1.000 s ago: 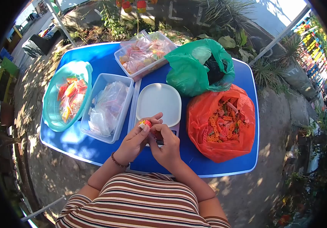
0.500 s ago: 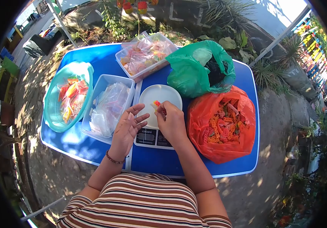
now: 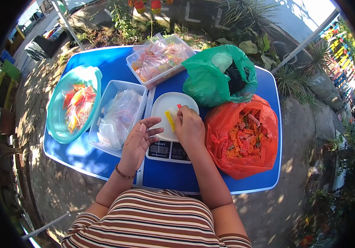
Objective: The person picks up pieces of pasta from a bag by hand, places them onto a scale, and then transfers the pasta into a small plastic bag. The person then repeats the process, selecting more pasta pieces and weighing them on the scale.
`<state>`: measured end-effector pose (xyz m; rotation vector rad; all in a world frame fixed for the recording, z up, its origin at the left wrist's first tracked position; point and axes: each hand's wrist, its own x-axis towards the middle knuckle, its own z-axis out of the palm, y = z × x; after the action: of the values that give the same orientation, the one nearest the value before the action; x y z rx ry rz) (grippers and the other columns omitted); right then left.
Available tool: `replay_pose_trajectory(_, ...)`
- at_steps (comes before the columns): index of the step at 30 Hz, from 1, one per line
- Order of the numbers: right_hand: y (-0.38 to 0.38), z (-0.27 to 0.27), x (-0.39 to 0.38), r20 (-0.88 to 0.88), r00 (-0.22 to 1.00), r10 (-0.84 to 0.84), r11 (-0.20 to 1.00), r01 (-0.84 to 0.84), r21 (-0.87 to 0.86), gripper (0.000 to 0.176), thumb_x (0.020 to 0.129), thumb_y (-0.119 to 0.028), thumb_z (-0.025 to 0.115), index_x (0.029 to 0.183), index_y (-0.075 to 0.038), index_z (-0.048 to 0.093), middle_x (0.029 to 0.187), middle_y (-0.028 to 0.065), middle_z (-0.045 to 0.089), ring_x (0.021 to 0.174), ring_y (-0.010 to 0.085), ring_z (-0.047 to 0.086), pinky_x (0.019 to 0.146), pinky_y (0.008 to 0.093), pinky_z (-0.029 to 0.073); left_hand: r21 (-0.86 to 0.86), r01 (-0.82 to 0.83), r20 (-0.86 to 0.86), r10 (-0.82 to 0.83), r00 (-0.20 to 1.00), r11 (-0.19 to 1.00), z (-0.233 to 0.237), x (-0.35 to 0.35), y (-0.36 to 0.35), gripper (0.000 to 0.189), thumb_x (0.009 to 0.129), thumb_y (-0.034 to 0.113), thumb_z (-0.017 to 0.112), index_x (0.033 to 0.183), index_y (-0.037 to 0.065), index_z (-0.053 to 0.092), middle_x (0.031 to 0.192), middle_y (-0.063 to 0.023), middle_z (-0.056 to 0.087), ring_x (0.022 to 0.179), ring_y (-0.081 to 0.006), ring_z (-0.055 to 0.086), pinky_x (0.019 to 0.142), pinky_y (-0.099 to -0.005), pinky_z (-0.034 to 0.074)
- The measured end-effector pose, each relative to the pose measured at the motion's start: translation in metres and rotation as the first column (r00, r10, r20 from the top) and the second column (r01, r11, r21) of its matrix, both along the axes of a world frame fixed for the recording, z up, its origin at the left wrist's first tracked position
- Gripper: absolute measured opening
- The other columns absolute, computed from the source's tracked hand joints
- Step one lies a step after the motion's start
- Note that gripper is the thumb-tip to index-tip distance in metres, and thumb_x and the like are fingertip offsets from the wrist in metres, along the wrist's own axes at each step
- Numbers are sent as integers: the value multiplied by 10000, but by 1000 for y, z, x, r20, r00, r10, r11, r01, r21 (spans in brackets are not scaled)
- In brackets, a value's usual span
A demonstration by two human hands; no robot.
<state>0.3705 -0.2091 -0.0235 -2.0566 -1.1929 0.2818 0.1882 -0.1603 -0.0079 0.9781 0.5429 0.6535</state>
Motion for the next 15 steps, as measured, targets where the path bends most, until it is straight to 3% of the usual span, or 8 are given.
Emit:
replay_pose_trajectory(3, -2, -2, 0, 151, 988, 32, 997, -42, 61, 122, 874, -104, 717, 942, -26, 652, 898, 167, 693, 886, 374, 664, 779, 467, 533, -6, 9, -5, -9, 1000, 1000, 1, 0, -1, 444, 1105, 355, 399, 1392, 37, 517, 1411, -119, 571, 1213, -199, 590, 995, -312, 454)
replay_pose_trajectory(6, -3, -4, 4, 76, 997, 33, 996, -39, 80, 74, 882, -74, 674, 940, -28, 677, 926, 166, 706, 896, 368, 657, 797, 463, 534, -15, 10, -9, -10, 1000, 1000, 2, 0, 0, 444, 1105, 356, 400, 1389, 37, 520, 1403, -117, 578, 1202, -195, 596, 988, -309, 456)
replay_pose_trajectory(9, -5, -3, 7, 169, 986, 8, 998, -20, 67, 101, 879, -43, 640, 952, -29, 707, 969, 161, 721, 913, 362, 647, 805, 457, 537, -15, 13, -13, -13, 1000, 1000, 1, -1, 0, 443, 1104, 357, 402, 1385, 36, 522, 1397, -116, 583, 1194, -192, 599, 980, -306, 460)
replay_pose_trajectory(15, -12, -3, 14, 157, 984, 78, 993, -90, 71, 161, 876, -7, 617, 998, -16, 722, 1001, 167, 723, 937, 364, 641, 838, 459, 535, -12, 19, -13, -19, 1000, 1000, 0, -1, 0, 441, 1106, 358, 403, 1381, 34, 523, 1381, -120, 590, 1179, -185, 605, 966, -301, 467)
